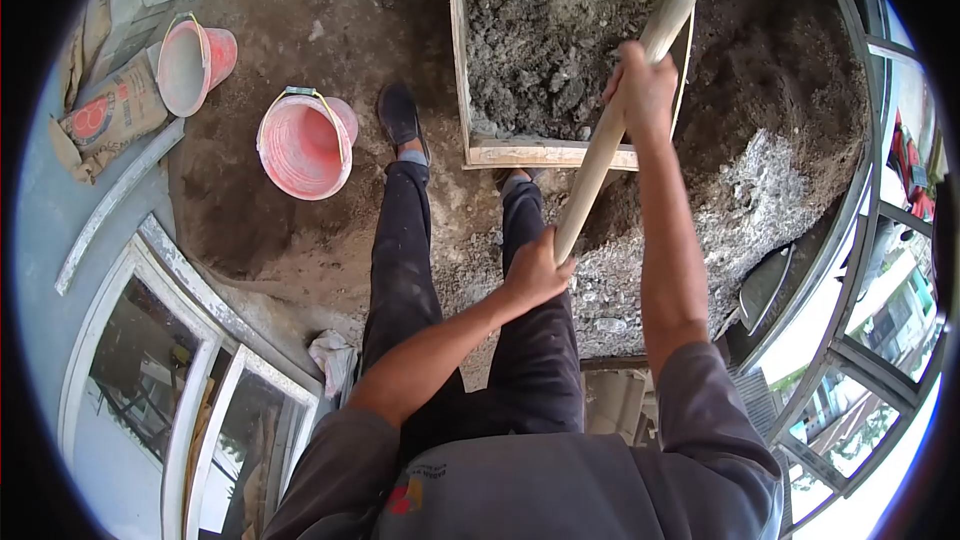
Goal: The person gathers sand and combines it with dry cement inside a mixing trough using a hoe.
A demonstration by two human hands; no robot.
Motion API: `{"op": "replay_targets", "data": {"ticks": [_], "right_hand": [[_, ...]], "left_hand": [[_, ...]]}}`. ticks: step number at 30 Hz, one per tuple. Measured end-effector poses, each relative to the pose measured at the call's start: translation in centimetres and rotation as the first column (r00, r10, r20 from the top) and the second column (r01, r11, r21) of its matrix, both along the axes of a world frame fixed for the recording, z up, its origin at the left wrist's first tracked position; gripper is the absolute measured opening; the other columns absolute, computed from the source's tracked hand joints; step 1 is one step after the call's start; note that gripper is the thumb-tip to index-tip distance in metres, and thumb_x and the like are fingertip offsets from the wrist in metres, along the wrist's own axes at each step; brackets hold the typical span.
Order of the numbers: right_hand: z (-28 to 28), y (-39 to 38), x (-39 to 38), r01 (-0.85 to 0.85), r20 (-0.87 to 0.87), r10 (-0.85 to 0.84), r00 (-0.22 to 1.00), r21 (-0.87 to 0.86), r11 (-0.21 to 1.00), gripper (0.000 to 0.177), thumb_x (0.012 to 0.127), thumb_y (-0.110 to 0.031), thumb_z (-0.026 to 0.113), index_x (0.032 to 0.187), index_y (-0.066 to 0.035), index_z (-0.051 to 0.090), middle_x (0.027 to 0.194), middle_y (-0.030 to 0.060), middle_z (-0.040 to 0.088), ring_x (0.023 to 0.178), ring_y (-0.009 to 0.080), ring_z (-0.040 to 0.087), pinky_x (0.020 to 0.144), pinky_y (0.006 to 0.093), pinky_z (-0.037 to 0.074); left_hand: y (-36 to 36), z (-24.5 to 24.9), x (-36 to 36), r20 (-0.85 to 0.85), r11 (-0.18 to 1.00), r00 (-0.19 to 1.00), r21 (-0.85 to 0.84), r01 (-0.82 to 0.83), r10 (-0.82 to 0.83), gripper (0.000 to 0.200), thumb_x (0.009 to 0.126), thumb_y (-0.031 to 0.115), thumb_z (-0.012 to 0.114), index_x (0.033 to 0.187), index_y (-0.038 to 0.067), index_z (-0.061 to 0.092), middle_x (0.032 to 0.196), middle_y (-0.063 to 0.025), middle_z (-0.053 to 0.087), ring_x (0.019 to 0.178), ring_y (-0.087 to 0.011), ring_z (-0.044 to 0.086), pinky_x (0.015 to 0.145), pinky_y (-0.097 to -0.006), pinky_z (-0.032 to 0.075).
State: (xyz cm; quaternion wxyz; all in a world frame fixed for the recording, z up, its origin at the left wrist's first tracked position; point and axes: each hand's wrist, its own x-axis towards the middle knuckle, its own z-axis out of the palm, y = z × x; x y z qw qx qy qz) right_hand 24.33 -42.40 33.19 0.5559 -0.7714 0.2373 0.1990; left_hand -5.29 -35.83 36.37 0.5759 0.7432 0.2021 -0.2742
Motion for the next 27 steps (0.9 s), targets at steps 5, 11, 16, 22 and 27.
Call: {"op": "replay_targets", "data": {"ticks": [5, 11, 16, 22, 27], "right_hand": [[-8.5, -1.2, 9.0, -0.110, 0.063, 0.113, 0.992, -0.058, 0.992, 0.038, 0.092, -0.024, 0.064, 0.073, 0.009, 0.061, 0.056, 0.0118, 0.061, 0.047, 0.0229, 0.064, 0.046, 0.0393, 0.054], [-16.8, -2.2, 0.5, -0.334, -0.480, 0.235, 0.845, -0.130, 0.934, 0.033, 0.094, -0.025, 0.068, 0.078, 0.002, 0.058, 0.061, 0.0107, 0.057, 0.043, 0.0231, 0.058, 0.042, 0.0421, 0.050], [-15.8, -1.9, -1.2, -0.329, -0.618, 0.260, 0.741, 0.003, 0.944, 0.027, 0.093, -0.018, 0.067, 0.081, 0.004, 0.057, 0.063, 0.0103, 0.055, 0.047, 0.0230, 0.056, 0.043, 0.0434, 0.050], [-14.3, -1.4, -2.4, -0.296, -0.703, 0.274, 0.656, 0.093, 0.951, 0.018, 0.093, -0.013, 0.066, 0.086, 0.002, 0.058, 0.065, 0.0097, 0.057, 0.051, 0.0213, 0.056, 0.046, 0.0412, 0.052], [-12.5, -1.5, -1.1, -0.149, -0.753, 0.193, 0.628, 0.127, 0.981, 0.015, 0.094, -0.011, 0.065, 0.091, 0.000, 0.056, 0.065, 0.0073, 0.054, 0.051, 0.0191, 0.055, 0.047, 0.0389, 0.053]], "left_hand": [[-1.7, -1.7, 8.8, -0.074, 0.995, 0.996, -0.072, -0.062, 0.057, 0.038, 0.085, 0.011, 0.069, 0.113, -0.011, 0.054, 0.080, -0.0293, 0.069, 0.074, -0.0429, 0.073, 0.069, -0.0493, 0.059], [-5.4, 1.8, 7.0, -0.473, 0.874, 0.835, -0.233, -0.427, 0.282, 0.030, 0.086, 0.004, 0.062, 0.113, -0.007, 0.053, 0.076, -0.0209, 0.066, 0.068, -0.0331, 0.072, 0.062, -0.0458, 0.055], [-4.5, 5.7, 8.2, -0.560, 0.904, 0.798, -0.187, -0.385, 0.225, 0.032, 0.086, 0.010, 0.064, 0.107, -0.010, 0.051, 0.079, -0.0232, 0.067, 0.067, -0.0310, 0.072, 0.058, -0.0439, 0.055], [-3.1, 9.5, 10.1, -0.638, 0.848, 0.725, -0.208, -0.488, 0.261, 0.033, 0.086, 0.010, 0.063, 0.110, -0.009, 0.048, 0.074, -0.0137, 0.062, 0.057, -0.0221, 0.064, 0.050, -0.0382, 0.052], [-1.8, 10.4, 12.9, -0.549, 0.854, 0.797, -0.261, -0.450, 0.252, 0.035, 0.086, 0.011, 0.063, 0.109, -0.011, 0.047, 0.075, -0.0170, 0.062, 0.060, -0.0259, 0.066, 0.053, -0.0393, 0.053]]}}
